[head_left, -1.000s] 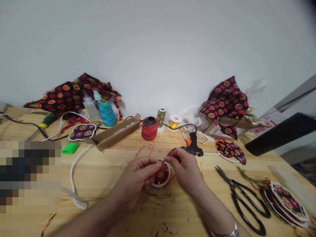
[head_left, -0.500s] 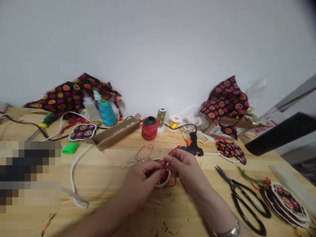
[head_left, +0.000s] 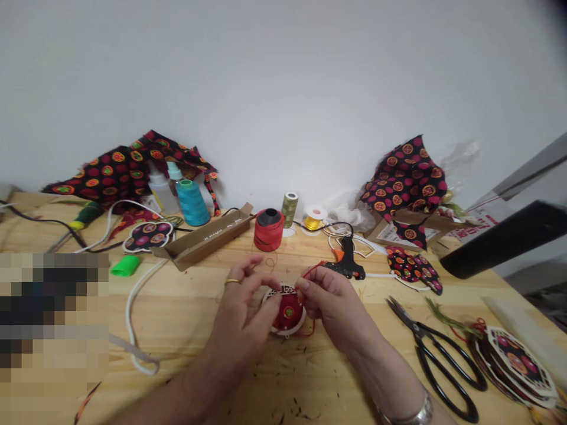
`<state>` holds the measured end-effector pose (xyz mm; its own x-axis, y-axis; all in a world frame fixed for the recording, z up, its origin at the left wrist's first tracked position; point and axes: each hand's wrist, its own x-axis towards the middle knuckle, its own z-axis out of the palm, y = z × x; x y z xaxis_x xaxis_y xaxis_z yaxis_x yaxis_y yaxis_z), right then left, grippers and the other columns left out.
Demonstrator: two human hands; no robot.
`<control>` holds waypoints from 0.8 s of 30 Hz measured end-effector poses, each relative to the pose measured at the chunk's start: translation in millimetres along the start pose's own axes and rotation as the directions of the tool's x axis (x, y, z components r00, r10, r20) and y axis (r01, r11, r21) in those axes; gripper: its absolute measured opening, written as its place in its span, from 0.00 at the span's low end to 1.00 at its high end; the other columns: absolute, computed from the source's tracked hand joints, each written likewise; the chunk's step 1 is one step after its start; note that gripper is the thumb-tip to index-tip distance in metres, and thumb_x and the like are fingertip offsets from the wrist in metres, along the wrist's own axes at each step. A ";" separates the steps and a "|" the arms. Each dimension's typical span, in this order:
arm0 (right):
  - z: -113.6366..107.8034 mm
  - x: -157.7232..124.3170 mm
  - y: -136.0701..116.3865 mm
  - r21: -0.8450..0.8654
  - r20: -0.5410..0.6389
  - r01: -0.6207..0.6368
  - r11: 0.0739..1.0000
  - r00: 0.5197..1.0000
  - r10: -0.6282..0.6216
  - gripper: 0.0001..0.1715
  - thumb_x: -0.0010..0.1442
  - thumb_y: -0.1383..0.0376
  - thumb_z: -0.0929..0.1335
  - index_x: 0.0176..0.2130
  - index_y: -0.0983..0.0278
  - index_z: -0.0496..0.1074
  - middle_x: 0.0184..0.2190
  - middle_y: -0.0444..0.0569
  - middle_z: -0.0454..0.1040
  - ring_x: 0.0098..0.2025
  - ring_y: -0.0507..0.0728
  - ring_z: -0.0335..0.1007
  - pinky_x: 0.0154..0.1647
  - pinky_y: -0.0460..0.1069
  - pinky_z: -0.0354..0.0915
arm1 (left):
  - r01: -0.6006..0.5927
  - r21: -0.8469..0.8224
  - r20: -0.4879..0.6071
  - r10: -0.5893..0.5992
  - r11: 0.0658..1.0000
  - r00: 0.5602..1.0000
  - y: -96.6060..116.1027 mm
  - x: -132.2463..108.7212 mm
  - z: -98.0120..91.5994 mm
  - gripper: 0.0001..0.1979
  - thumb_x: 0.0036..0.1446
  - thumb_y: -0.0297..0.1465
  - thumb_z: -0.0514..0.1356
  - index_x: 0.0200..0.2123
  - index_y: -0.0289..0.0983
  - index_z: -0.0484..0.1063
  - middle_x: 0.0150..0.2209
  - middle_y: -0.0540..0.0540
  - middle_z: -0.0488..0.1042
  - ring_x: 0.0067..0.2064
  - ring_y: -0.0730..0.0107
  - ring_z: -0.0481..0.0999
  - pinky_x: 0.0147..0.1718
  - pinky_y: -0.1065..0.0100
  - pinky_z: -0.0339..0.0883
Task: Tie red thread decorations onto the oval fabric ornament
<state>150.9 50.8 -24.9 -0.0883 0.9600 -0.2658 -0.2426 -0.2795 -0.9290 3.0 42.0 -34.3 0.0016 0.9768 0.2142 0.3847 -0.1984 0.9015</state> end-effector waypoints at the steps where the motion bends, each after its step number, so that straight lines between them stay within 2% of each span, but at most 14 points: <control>1: 0.3 -0.1 0.0 -0.018 -0.006 0.004 1.000 1.000 -0.004 0.14 0.44 0.61 0.72 0.24 0.66 0.65 0.15 0.38 0.64 0.16 0.44 0.52 0.17 0.41 0.46 | 0.020 -0.042 -0.057 -0.023 0.999 0.998 -0.6 0.2 -0.6 0.03 0.51 0.31 0.57 0.31 0.38 0.70 0.55 0.42 0.60 0.54 0.55 0.64 0.51 0.56 0.57; 3: 1.2 -0.5 0.2 -0.059 -0.010 0.014 0.998 1.000 -0.015 0.12 0.45 0.62 0.71 0.24 0.66 0.65 0.15 0.37 0.63 0.16 0.44 0.52 0.17 0.42 0.47 | 0.055 -0.164 -0.076 -0.068 0.985 0.995 -1.3 -0.1 -0.2 0.07 0.53 0.32 0.57 0.37 0.40 0.68 0.57 0.42 0.60 0.55 0.57 0.63 0.52 0.58 0.57; 4: 1.8 -0.7 0.2 -0.077 -0.009 0.021 0.997 1.000 -0.022 0.12 0.45 0.62 0.71 0.23 0.66 0.65 0.15 0.37 0.63 0.16 0.44 0.53 0.17 0.42 0.47 | 0.083 -0.234 -0.034 -0.093 0.969 0.995 -1.4 -0.7 0.7 0.09 0.54 0.32 0.56 0.40 0.40 0.67 0.57 0.42 0.61 0.56 0.58 0.64 0.53 0.58 0.57; 6: 3.0 -1.3 0.0 -0.095 -0.003 0.031 0.995 1.000 -0.031 0.11 0.45 0.63 0.70 0.23 0.66 0.65 0.15 0.37 0.63 0.16 0.44 0.53 0.17 0.42 0.48 | 0.187 -0.370 0.139 -0.145 0.910 0.980 -0.8 -2.3 3.2 0.15 0.56 0.33 0.55 0.47 0.40 0.64 0.54 0.42 0.67 0.54 0.59 0.67 0.51 0.59 0.60; 8: 3.9 -1.7 -0.6 -0.102 0.009 0.033 0.994 0.999 -0.032 0.10 0.45 0.64 0.70 0.22 0.66 0.65 0.15 0.38 0.64 0.16 0.45 0.54 0.17 0.42 0.49 | 0.299 -0.436 0.319 -0.165 0.849 0.933 0.2 -4.0 5.3 0.19 0.57 0.33 0.54 0.52 0.38 0.61 0.48 0.41 0.73 0.48 0.59 0.73 0.45 0.60 0.66; 10: 4.5 -1.8 -1.2 -0.123 0.016 0.036 0.992 0.999 -0.035 0.10 0.45 0.64 0.69 0.22 0.66 0.65 0.15 0.38 0.66 0.16 0.45 0.55 0.16 0.42 0.49 | 0.331 -0.414 0.387 -0.165 0.848 0.907 1.4 -4.9 5.9 0.20 0.57 0.33 0.55 0.54 0.38 0.61 0.43 0.42 0.77 0.42 0.60 0.76 0.40 0.61 0.69; 15: 3.9 -0.6 -0.8 -0.222 -0.013 0.048 0.974 0.999 -0.053 0.09 0.46 0.64 0.69 0.22 0.66 0.66 0.14 0.39 0.65 0.16 0.45 0.55 0.16 0.42 0.49 | 0.231 -0.254 0.291 -0.153 0.939 0.944 7.0 -1.9 2.3 0.11 0.54 0.32 0.58 0.41 0.41 0.75 0.40 0.48 0.79 0.41 0.63 0.76 0.40 0.67 0.67; 19: 2.3 1.1 -0.2 -0.290 -0.040 0.067 0.955 0.996 -0.082 0.09 0.46 0.64 0.69 0.21 0.66 0.67 0.15 0.39 0.64 0.17 0.46 0.54 0.17 0.42 0.49 | 0.301 -0.219 0.283 -0.235 0.928 0.930 10.0 1.8 1.1 0.08 0.51 0.32 0.61 0.33 0.43 0.79 0.33 0.51 0.81 0.35 0.65 0.77 0.35 0.70 0.68; 24: 0.0 2.6 -0.1 -0.321 -0.026 0.074 0.944 0.996 -0.087 0.08 0.45 0.65 0.70 0.21 0.66 0.67 0.15 0.39 0.65 0.17 0.46 0.53 0.17 0.42 0.49 | 0.344 -0.230 0.288 -0.274 0.910 0.918 10.9 4.7 0.0 0.06 0.48 0.31 0.62 0.28 0.42 0.80 0.29 0.51 0.81 0.33 0.65 0.77 0.33 0.70 0.68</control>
<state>150.7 53.4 -25.5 -0.0414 0.9808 -0.1906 0.0747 -0.1872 -0.9795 7.2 44.4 -23.4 0.1625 0.9739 -0.1586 0.1383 0.1366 0.9809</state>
